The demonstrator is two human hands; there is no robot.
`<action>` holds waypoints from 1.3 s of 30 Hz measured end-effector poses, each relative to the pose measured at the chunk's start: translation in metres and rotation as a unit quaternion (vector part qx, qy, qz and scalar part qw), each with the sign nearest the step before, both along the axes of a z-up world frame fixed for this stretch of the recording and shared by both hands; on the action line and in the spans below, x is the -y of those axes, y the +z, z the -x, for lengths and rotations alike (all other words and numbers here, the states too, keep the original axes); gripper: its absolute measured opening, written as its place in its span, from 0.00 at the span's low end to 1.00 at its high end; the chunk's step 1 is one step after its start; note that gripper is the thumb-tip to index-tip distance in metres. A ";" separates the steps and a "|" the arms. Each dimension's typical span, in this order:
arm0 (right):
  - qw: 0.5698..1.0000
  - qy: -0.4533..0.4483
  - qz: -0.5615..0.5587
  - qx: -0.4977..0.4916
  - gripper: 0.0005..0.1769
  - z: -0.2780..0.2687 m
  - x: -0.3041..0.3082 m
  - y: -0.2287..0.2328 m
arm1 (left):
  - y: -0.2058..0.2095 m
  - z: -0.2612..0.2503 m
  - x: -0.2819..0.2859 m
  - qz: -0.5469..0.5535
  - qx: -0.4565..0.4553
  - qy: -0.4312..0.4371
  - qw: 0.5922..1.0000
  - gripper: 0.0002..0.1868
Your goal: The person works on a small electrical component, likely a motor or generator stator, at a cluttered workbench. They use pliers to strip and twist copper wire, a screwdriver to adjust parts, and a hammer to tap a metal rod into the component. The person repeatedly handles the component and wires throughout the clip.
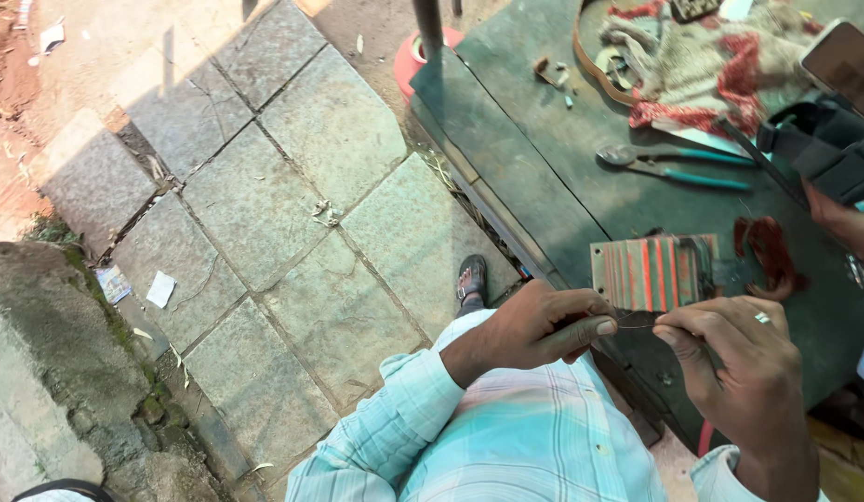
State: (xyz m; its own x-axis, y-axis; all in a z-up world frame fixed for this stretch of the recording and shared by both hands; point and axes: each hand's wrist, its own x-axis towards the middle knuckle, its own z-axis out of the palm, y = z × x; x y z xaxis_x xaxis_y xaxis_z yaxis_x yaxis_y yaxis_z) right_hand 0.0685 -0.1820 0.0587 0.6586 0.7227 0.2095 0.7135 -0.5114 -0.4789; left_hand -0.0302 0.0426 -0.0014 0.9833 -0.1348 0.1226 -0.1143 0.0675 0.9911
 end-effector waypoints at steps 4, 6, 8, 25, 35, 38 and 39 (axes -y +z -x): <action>0.981 -0.119 -0.070 -0.136 0.10 0.005 -0.010 -0.021 | -0.004 0.004 -0.010 0.019 -0.018 0.081 0.996 0.13; 0.915 -0.191 -0.181 -0.306 0.15 0.009 -0.019 -0.033 | -0.008 0.005 -0.016 0.000 -0.028 0.111 0.993 0.13; 0.897 -0.118 -0.206 -0.374 0.21 0.010 -0.029 -0.043 | -0.010 0.008 -0.022 -0.015 -0.027 0.137 0.990 0.13; 0.770 -0.196 -0.360 -0.489 0.08 0.043 -0.091 -0.099 | -0.039 -0.006 -0.049 -0.084 0.049 0.311 0.945 0.07; 0.804 -0.226 -0.246 -0.492 0.07 0.062 -0.044 -0.110 | -0.130 -0.079 -0.130 -0.172 -0.035 0.345 0.922 0.12; 0.795 -0.286 -0.186 -0.502 0.08 0.077 -0.034 -0.112 | -0.157 -0.110 -0.149 -0.211 -0.035 0.343 0.915 0.12; 0.786 -0.308 -0.168 -0.509 0.09 0.080 -0.032 -0.114 | -0.165 -0.122 -0.156 -0.218 -0.033 0.348 0.911 0.13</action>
